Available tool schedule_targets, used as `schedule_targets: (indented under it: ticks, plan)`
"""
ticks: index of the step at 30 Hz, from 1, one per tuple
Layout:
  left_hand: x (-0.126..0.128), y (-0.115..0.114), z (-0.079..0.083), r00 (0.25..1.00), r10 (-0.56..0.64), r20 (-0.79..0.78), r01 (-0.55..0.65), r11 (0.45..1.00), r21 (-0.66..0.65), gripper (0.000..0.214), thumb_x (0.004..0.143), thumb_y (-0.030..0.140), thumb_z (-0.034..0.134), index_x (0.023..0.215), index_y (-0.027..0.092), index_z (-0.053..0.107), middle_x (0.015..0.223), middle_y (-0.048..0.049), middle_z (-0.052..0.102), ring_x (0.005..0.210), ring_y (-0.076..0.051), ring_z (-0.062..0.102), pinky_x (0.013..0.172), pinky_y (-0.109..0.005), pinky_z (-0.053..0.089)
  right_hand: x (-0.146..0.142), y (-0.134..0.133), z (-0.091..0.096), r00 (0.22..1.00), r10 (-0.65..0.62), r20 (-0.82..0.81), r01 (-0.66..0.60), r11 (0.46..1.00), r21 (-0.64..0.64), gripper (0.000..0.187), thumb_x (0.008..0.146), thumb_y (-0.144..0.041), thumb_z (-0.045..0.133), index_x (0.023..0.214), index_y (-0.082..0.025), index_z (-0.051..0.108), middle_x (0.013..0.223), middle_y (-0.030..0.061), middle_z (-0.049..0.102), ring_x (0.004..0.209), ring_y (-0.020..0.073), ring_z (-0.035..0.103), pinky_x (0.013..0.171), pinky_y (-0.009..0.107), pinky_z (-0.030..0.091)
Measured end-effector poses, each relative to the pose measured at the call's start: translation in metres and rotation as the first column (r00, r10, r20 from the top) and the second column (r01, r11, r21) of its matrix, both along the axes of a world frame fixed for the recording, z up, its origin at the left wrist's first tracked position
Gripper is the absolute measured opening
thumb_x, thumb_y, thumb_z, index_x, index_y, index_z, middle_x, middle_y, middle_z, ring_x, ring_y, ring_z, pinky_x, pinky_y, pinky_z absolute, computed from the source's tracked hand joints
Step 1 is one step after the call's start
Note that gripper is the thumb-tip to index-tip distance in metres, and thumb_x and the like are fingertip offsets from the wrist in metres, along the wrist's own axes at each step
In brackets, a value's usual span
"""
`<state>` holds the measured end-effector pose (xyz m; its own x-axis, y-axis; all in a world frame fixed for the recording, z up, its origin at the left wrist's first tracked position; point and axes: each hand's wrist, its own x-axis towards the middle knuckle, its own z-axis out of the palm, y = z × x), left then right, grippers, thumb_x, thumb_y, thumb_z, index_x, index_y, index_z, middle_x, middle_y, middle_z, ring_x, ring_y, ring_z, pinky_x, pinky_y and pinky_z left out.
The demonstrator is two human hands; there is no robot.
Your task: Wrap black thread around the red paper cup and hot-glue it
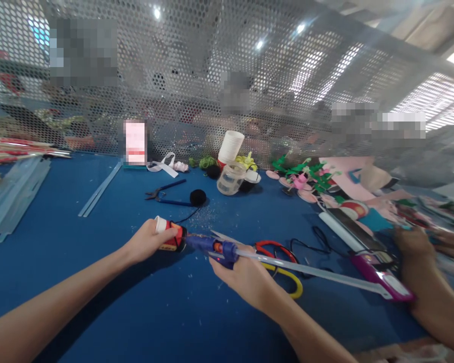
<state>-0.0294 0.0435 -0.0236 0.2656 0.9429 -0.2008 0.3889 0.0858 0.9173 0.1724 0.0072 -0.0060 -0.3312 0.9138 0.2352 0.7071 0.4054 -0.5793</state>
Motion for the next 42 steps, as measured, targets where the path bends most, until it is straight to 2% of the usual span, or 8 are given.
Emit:
schedule_targets:
  ticks: [6, 9, 13, 23, 30, 37, 42]
  plan:
    - [0.001, 0.000, 0.002, 1.000, 0.013, 0.021, -0.012, 1.000, -0.016, 0.033, 0.068, 0.044, 0.047, 0.060, 0.012, 0.053, 0.047, 0.0046, 0.037, 0.044, -0.007, 0.030, 0.043, -0.020, 0.022, -0.001, 0.004, -0.003, 0.998, -0.055, 0.003, 0.055, 0.998, -0.016, 0.012, 0.069, -0.019, 0.044, 0.058, -0.018, 0.048, 0.051, -0.0010, 0.050, 0.045, 0.0105, 0.046, 0.046, 0.022, 0.036]
    - [0.000, 0.001, 0.000, 1.000, 0.029, 0.000, -0.029, 1.000, -0.004, 0.034, 0.066, 0.045, 0.048, 0.056, 0.012, 0.052, 0.045, 0.0050, 0.038, 0.043, -0.007, 0.031, 0.041, -0.020, 0.022, 0.000, 0.002, 0.000, 1.000, -0.011, -0.003, 0.010, 1.000, -0.023, 0.009, 0.066, -0.015, 0.044, 0.060, -0.017, 0.051, 0.051, -0.0007, 0.051, 0.046, 0.0106, 0.046, 0.045, 0.021, 0.036]
    - [-0.001, 0.002, -0.004, 0.998, 0.057, 0.014, -0.057, 0.998, -0.009, 0.032, 0.064, 0.043, 0.049, 0.063, 0.012, 0.057, 0.046, 0.0038, 0.045, 0.043, -0.008, 0.037, 0.042, -0.021, 0.027, 0.001, -0.001, 0.006, 0.999, 0.040, 0.004, -0.039, 0.998, -0.046, 0.012, 0.065, -0.012, 0.043, 0.059, -0.018, 0.052, 0.050, -0.0011, 0.049, 0.044, 0.0104, 0.045, 0.043, 0.021, 0.035]
    - [0.000, 0.002, -0.002, 0.993, 0.086, 0.078, -0.081, 0.995, -0.056, 0.030, 0.063, 0.037, 0.050, 0.072, 0.010, 0.061, 0.052, 0.0005, 0.054, 0.047, -0.011, 0.046, 0.044, -0.022, 0.034, 0.001, -0.003, -0.005, 1.000, -0.022, 0.016, 0.022, 1.000, -0.018, 0.011, 0.064, -0.015, 0.046, 0.053, -0.018, 0.043, 0.047, -0.0039, 0.044, 0.042, 0.0080, 0.039, 0.042, 0.019, 0.032]
    - [0.001, 0.003, -0.002, 0.989, 0.119, 0.091, -0.111, 0.990, -0.085, 0.029, 0.062, 0.037, 0.051, 0.070, 0.010, 0.062, 0.051, 0.0004, 0.056, 0.048, -0.012, 0.048, 0.044, -0.022, 0.035, -0.001, -0.004, -0.005, 0.999, 0.005, 0.051, -0.003, 0.999, -0.043, 0.012, 0.063, -0.013, 0.047, 0.053, -0.018, 0.042, 0.046, -0.0047, 0.042, 0.041, 0.0071, 0.039, 0.042, 0.018, 0.031]
    - [0.001, 0.002, -0.001, 0.989, 0.114, 0.096, -0.107, 0.991, -0.078, 0.030, 0.062, 0.037, 0.051, 0.071, 0.011, 0.062, 0.053, 0.0000, 0.056, 0.049, -0.012, 0.049, 0.045, -0.022, 0.035, 0.000, -0.005, -0.002, 1.000, 0.026, 0.013, -0.025, 0.996, -0.089, 0.011, 0.064, -0.013, 0.045, 0.055, -0.018, 0.044, 0.048, -0.0040, 0.046, 0.040, 0.0069, 0.040, 0.039, 0.018, 0.030]
    - [0.001, 0.001, -0.001, 0.993, 0.095, 0.071, -0.091, 0.995, -0.050, 0.028, 0.062, 0.039, 0.051, 0.063, 0.012, 0.059, 0.048, 0.0023, 0.051, 0.045, -0.010, 0.044, 0.043, -0.021, 0.032, 0.001, -0.002, -0.004, 1.000, -0.001, -0.006, 0.001, 0.999, -0.053, 0.010, 0.064, -0.014, 0.044, 0.055, -0.018, 0.045, 0.047, -0.0033, 0.046, 0.041, 0.0080, 0.041, 0.039, 0.018, 0.031]
